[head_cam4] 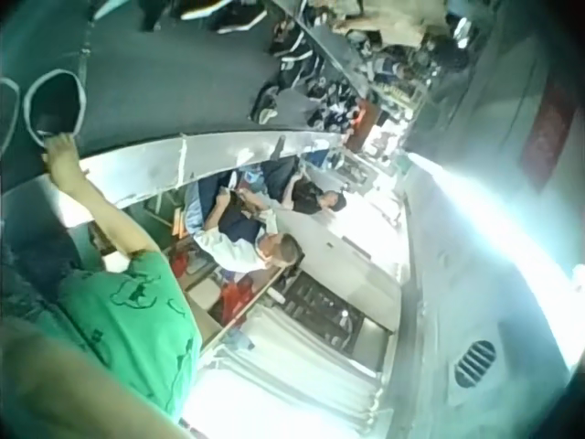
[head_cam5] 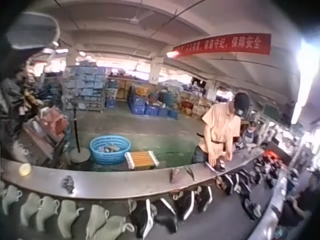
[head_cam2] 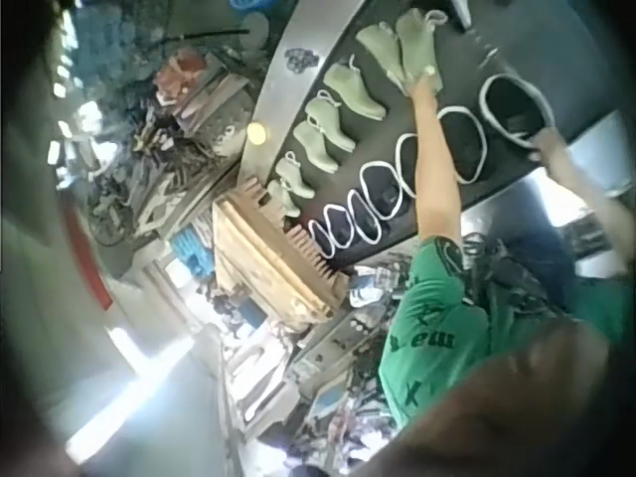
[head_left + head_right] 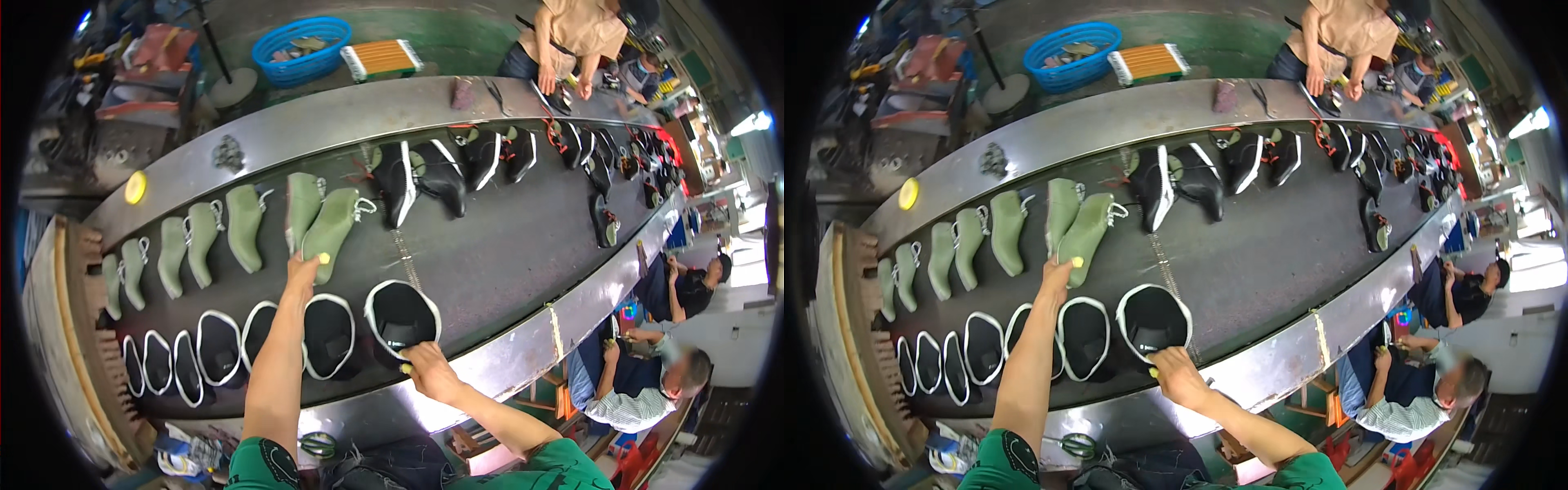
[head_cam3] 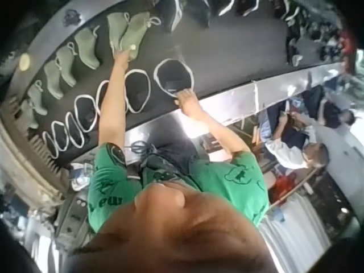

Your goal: The person picks shoe lasts and uppers from a conveyor belt, fits the uppers onto the lasts, and processes them in a toe lasting machine.

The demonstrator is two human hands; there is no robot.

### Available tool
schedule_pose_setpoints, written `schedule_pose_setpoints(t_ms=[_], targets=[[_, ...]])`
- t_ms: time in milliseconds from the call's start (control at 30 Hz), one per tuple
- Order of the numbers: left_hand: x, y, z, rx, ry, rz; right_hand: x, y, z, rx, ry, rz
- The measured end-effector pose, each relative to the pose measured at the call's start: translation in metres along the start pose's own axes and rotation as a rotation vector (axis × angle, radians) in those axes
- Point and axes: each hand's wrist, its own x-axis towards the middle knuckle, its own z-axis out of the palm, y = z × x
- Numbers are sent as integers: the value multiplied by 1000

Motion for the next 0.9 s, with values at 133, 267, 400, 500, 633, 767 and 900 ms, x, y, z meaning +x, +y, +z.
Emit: schedule_pose_setpoints(t_ms=[133,267,400,500,633,767,900], targets=[[-99,-4,-54,-144,-167,60,15,-66,-15,432,1,309],[-205,-3,-135,-144,-308,34,50,-112,-22,861,-51,546],[-310,10,-186,31,-438,214,67,-132,26,1239,100,660],[-389,13,-222,-115,-240,112,34,-129,73,1471,-154,841],[-484,-45,-286,-347,152,226,-8,-193,141,1466,-159,889],[-547,-75,-320,-223,768,403,-50,-233,202,1295,-507,828],[-630,-92,-360,-178,1055,471,-66,-323,238,1050,-1246,424]])
